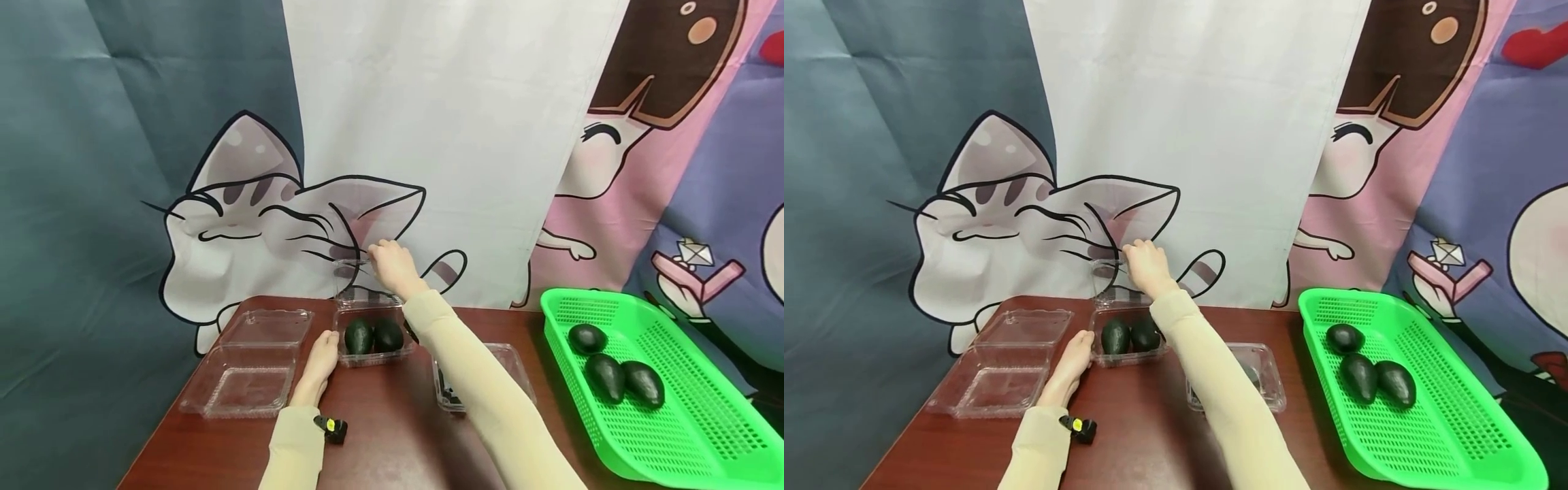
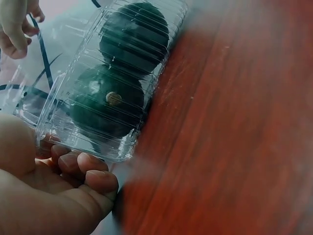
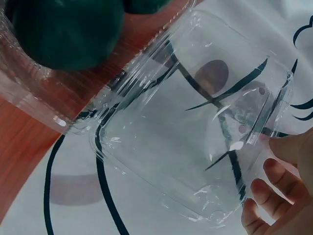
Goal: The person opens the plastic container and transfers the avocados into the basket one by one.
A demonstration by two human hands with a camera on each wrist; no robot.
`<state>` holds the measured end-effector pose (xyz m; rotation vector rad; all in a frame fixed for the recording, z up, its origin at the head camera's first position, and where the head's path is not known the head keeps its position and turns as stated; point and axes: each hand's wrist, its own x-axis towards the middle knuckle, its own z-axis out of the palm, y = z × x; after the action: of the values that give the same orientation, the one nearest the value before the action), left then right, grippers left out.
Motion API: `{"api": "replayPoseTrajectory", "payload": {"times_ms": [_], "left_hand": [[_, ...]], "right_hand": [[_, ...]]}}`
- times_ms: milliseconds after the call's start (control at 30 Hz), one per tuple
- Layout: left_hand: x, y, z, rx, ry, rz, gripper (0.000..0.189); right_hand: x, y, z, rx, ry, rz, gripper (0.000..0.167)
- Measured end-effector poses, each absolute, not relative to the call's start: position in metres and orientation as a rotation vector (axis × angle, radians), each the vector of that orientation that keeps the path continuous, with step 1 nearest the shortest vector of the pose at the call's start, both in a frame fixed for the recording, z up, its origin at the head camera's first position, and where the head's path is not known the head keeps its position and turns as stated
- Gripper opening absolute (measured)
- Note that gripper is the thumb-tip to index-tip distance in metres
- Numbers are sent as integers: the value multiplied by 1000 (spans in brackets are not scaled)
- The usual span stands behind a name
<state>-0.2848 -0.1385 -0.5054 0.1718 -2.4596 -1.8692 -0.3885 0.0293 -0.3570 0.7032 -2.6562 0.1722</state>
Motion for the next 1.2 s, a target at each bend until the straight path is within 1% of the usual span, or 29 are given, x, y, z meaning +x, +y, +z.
{"api": "replayPoseTrajectory", "payload": {"times_ms": [367,633,833,933,1000,1067,1200], "left_hand": [[-276,-136,-508,187,-2434,-1875,31],[-277,-138,-509,176,-2445,-1868,30],[-277,-139,-509,165,-2432,-1874,29],[-276,-139,-509,174,-2420,-1878,30],[-276,-140,-509,178,-2416,-1878,30],[-275,-140,-508,182,-2413,-1874,30],[-276,-139,-508,171,-2418,-1880,30]], "right_hand": [[-404,29,-370,659,-2737,251,19],[-409,29,-382,595,-2809,246,36],[-406,31,-390,594,-2900,292,51],[-403,31,-394,595,-2899,323,56],[-400,31,-396,602,-2885,349,56],[-394,29,-397,619,-2877,390,52],[-376,26,-398,658,-2889,440,36]]}}
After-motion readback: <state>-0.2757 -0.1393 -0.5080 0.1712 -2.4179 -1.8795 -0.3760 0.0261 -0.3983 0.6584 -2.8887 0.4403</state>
